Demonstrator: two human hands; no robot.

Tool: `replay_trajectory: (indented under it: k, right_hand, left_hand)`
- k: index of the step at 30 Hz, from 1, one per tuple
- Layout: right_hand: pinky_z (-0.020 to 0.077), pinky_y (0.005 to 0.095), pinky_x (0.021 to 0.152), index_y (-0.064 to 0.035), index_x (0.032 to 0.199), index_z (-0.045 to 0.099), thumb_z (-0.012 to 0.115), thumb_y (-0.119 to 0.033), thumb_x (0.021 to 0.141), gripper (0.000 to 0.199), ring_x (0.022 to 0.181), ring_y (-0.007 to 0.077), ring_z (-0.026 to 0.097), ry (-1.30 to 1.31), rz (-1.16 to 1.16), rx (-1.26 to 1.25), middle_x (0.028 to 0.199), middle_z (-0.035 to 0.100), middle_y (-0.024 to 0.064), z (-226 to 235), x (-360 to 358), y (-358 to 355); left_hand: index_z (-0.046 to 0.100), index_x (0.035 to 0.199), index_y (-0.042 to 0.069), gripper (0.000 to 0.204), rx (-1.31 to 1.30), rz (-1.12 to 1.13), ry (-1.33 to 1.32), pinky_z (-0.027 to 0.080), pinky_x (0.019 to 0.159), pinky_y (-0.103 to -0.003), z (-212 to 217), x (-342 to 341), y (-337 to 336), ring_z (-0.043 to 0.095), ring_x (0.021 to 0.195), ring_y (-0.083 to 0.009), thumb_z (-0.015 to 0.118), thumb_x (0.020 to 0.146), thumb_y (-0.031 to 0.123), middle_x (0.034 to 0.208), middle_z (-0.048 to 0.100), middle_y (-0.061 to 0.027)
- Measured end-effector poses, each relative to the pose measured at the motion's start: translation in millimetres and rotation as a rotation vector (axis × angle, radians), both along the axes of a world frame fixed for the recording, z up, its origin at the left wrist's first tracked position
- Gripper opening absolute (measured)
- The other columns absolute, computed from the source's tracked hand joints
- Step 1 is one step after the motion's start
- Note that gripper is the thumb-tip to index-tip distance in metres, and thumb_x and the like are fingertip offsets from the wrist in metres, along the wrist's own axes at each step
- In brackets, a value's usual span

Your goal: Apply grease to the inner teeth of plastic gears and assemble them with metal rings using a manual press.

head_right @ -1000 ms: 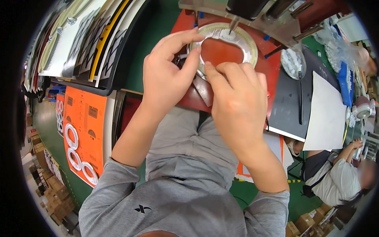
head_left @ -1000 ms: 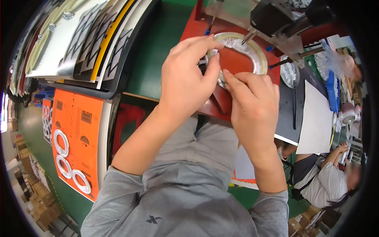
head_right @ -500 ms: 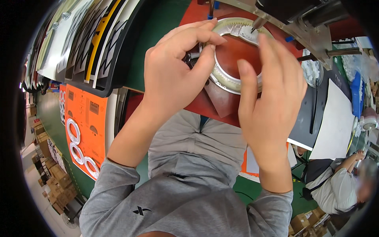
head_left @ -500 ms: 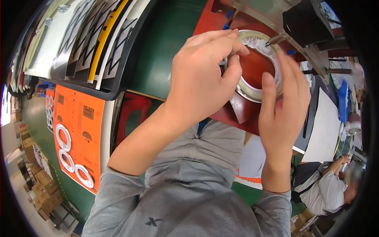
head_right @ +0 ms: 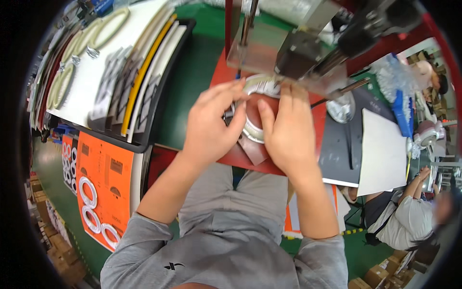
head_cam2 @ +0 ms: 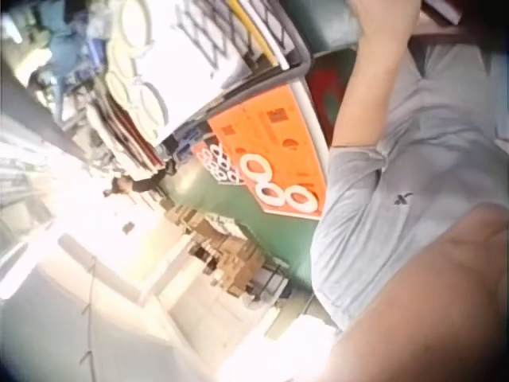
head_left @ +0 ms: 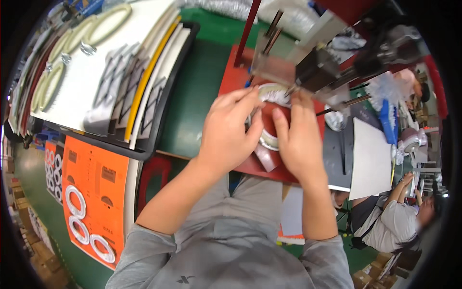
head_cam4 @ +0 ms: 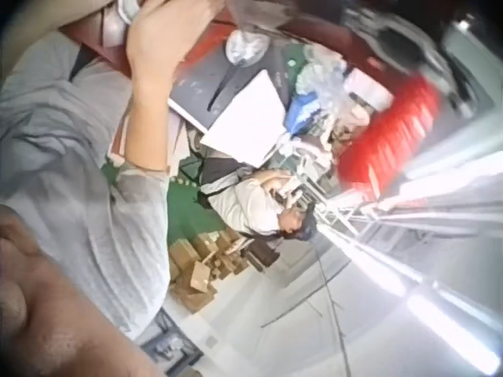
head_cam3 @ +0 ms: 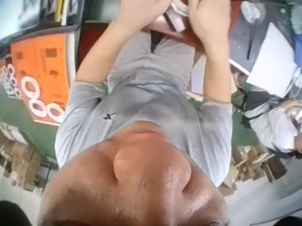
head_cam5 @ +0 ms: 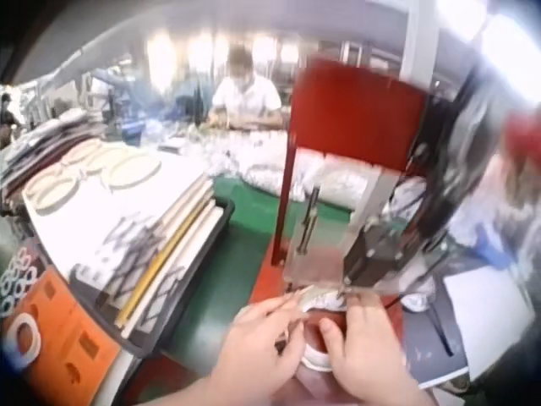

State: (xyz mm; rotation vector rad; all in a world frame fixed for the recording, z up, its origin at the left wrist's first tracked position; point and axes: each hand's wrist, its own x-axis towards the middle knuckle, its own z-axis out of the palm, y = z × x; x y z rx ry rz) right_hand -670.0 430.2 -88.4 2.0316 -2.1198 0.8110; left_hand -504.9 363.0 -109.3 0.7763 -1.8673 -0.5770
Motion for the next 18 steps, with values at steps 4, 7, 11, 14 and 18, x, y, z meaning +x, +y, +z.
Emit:
replay_trajectory:
  k: [4,7,11,14,18]
  right_hand:
    - [0.0393,0.0504,0.117,0.0093,0.143,0.050,0.063,-0.022,0.103,0.053,0.138,0.0489,0.049,-0.088,0.013,-0.107,0.148,0.052,0.0303,-7.2,2.4,15.1]
    - [0.0474,0.0476,0.109,0.0071,0.130,0.064,0.070,-0.014,0.097,0.039,0.126,0.0426,0.061,-0.040,0.143,-0.230,0.138,0.063,0.0252,20.3,9.9,46.9]
    - [0.0502,0.0452,0.106,0.0028,0.132,0.058,0.065,-0.011,0.102,0.034,0.115,0.0381,0.067,0.077,0.083,-0.965,0.126,0.068,0.0209,94.6,-11.8,71.1]
    - [0.0471,0.0468,0.108,-0.0002,0.133,0.058,0.058,-0.025,0.108,0.036,0.120,0.0400,0.066,0.281,0.235,-1.153,0.128,0.067,0.0215,156.4,-24.3,32.5]
    - [0.0496,0.0473,0.101,-0.0054,0.127,0.061,0.043,-0.028,0.114,0.031,0.111,0.0352,0.071,0.735,0.510,-1.012,0.116,0.074,0.0161,218.4,-58.9,-3.4]
  left_hand:
    - [0.069,0.113,-0.003,0.027,-0.028,-0.023,0.023,0.052,0.100,-0.047,-4.3,2.6,3.7,0.067,0.115,-0.0395,0.070,0.087,0.005,0.115,0.073,-0.0201]
    - [0.067,0.115,-0.001,0.027,-0.060,-0.042,-0.021,0.052,0.101,-0.046,-1.9,7.6,5.7,0.066,0.117,-0.0399,0.073,0.092,0.011,0.120,0.071,-0.0207]
    - [0.066,0.118,-0.002,0.033,-0.017,-0.039,-0.032,0.052,0.098,-0.047,15.5,15.9,5.2,0.065,0.111,-0.0393,0.077,0.091,0.013,0.113,0.070,-0.0187]
    - [0.065,0.119,-0.002,0.037,0.094,0.009,-0.116,0.052,0.095,-0.048,23.4,7.3,1.7,0.064,0.106,-0.0409,0.078,0.090,0.016,0.110,0.067,-0.0192]
    - [0.064,0.108,-0.005,0.037,0.082,0.095,-0.317,0.053,0.092,-0.050,19.1,-2.5,-8.5,0.064,0.104,-0.0442,0.080,0.085,0.018,0.106,0.064,-0.0259]
